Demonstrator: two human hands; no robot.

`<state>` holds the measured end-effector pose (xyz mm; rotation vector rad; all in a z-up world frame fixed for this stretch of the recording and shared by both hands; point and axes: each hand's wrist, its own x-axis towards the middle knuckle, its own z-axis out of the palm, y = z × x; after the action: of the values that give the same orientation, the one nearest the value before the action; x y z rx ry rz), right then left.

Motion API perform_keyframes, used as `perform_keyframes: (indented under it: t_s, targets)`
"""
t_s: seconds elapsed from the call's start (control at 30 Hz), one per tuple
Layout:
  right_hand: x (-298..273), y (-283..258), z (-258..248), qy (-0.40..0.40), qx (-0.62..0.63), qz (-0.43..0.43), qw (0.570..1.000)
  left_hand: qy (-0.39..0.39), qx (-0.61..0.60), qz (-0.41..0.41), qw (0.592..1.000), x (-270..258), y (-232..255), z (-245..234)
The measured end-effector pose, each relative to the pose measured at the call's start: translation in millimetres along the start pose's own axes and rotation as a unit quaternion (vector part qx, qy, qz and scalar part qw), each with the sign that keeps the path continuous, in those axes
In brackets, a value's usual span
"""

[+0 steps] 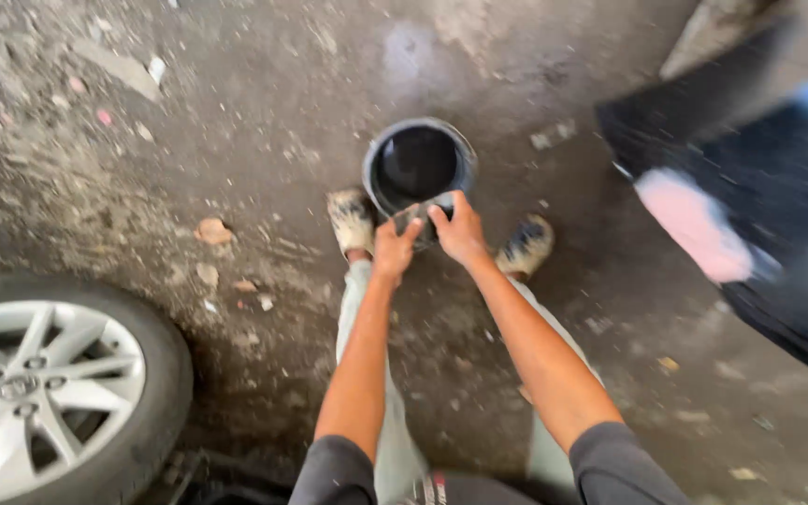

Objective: The person scrubs a detached black car bumper with a soapy sponge, focusing on the headlight area and surrounding surfaces. They repeatedly dip the sponge into a bucket of water to rinse it before continuing to scrub the bumper's exterior.

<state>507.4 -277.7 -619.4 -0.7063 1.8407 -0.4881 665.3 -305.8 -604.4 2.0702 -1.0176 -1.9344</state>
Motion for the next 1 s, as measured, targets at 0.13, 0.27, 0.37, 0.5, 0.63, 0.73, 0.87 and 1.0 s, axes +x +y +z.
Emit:
perform_keyframes:
  t_s: [0.13, 0.27, 0.37, 0.5, 0.63, 0.73, 0.87, 1.0]
  targets:
    - [90.8, 54.2, 75.9, 0.023, -0.05, 0.075, 0.996, 0.019, -0.061, 0.027, 0.998, 120.0, -76.5, 19.2]
    - [189.5, 157.8, 146.2, 0.128, -0.098, 0.052, 0.986, 0.034, -0.208, -0.03, 0.977, 256.7, -183.8, 41.5]
    - [214.6, 211.0, 169.4, 0.109, -0.136, 0.096, 0.98, 0.044, -0.262, -0.087, 0.96, 298.9, -213.8, 49.1]
    - [189.5, 182.4, 156.1, 0.123, -0.115, 0.092, 0.981, 0.049, -0.11, -0.135, 0.983, 320.3, -257.6, 53.9]
    - [86.3, 11.6, 65.1, 0.092, 0.055, -0.002, 0.994, 0.073, 0.022, -0.066, 0.995, 326.4, -299.3, 51.7]
    - [16.2, -31.7, 27.8, 0.091, 0.066, -0.01, 0.994, -0.027, -0.098, -0.091, 0.991, 284.6, -275.1, 39.3]
    - [-65.0, -60.3, -25.0, 0.077, 0.134, -0.05, 0.987, -0.127, -0.255, -0.197, 0.938, 152.5, -133.8, 26.2]
    - [-143.6, -56.0, -97.9, 0.065, 0.119, -0.022, 0.991, -0.163, -0.318, -0.212, 0.909, 38.0, -33.4, 48.2]
